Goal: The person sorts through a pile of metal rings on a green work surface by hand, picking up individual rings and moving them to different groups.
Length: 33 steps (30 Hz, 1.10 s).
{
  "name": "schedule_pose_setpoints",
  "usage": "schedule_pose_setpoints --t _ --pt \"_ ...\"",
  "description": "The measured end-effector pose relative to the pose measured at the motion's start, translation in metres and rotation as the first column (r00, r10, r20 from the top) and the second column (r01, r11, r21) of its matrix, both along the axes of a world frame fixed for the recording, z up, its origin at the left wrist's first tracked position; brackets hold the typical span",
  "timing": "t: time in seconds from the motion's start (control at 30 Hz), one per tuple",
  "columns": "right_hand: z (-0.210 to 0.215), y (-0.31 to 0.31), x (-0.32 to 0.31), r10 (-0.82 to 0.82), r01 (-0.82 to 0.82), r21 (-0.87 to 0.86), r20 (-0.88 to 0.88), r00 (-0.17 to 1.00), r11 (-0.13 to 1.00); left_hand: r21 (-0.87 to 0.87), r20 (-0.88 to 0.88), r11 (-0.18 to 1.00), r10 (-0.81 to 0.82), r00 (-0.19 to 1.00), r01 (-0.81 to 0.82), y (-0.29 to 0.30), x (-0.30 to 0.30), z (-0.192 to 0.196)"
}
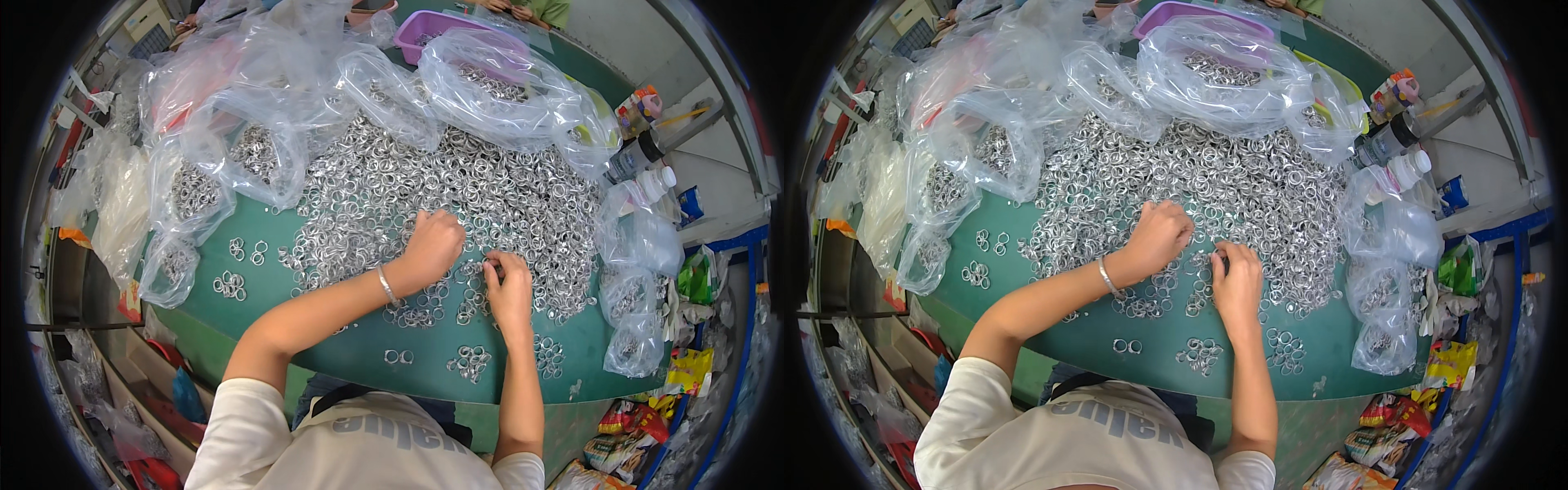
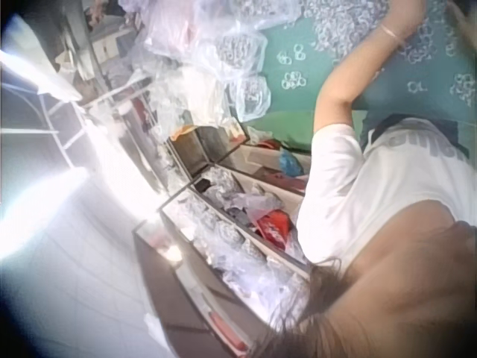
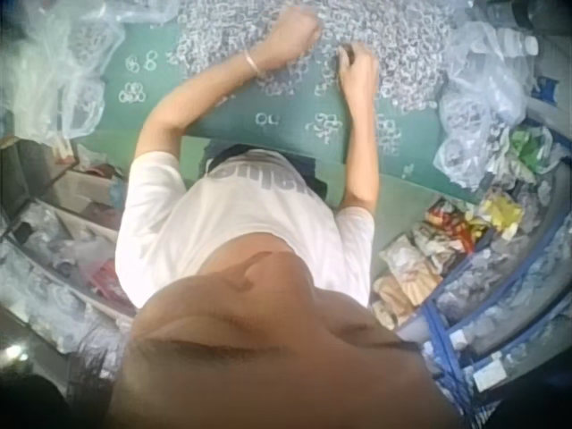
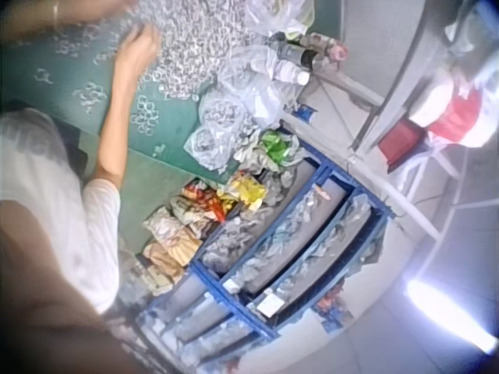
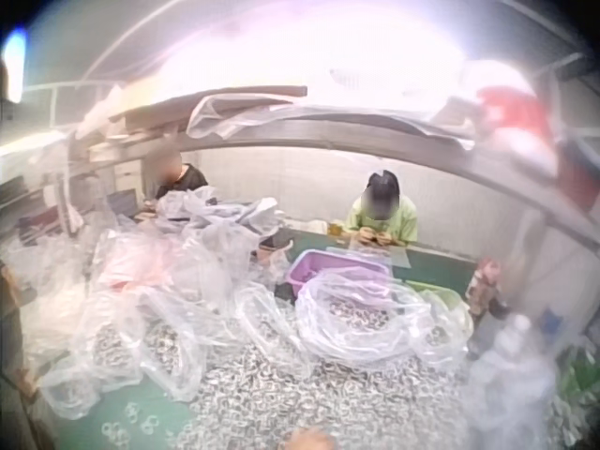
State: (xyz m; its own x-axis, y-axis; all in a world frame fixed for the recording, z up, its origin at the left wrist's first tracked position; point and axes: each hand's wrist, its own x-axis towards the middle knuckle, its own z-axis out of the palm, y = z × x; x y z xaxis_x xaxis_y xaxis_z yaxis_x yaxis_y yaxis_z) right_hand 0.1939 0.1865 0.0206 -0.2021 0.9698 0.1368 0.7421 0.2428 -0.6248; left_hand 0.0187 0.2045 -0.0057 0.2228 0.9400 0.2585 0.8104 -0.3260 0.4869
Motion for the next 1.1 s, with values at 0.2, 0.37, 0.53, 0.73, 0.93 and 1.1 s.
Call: schedule_pose_setpoints --t 0.2,0.37,0.53,0.73,0.93,1.1 --pt "0.006 -0.005 0.006 0.078 -0.079 0.050 0.018 0.997 0.996 -0.012 0.185 0.999 0.044 0.982 -0.042 -0.014 -0.016 0.016" --pt "0.004 -0.012 -0.005 0.196 -0.214 0.103 0.161 0.967 0.971 0.041 -0.051 0.994 -0.104 0.993 0.106 -0.025 -0.014 0.003" --pt "-0.001 -0.010 0.006 0.049 -0.035 0.111 -0.131 0.990 0.993 0.036 0.173 0.994 -0.110 0.979 0.105 -0.025 -0.029 0.015" --pt "0.005 -0.016 0.010 0.011 -0.010 0.015 -0.020 1.000 1.000 -0.441 0.815 0.855 0.256 0.519 0.272 -0.032 -0.036 0.026" --pt "0.003 -0.014 0.006 0.066 -0.072 0.177 0.035 0.997 0.982 -0.598 0.799 0.658 0.443 0.407 0.458 -0.046 -0.045 0.040" --pt "0.005 -0.006 -0.013 0.088 -0.099 0.195 0.062 0.994 0.976 -0.628 0.770 0.651 0.437 0.465 0.427 -0.063 -0.042 0.041"
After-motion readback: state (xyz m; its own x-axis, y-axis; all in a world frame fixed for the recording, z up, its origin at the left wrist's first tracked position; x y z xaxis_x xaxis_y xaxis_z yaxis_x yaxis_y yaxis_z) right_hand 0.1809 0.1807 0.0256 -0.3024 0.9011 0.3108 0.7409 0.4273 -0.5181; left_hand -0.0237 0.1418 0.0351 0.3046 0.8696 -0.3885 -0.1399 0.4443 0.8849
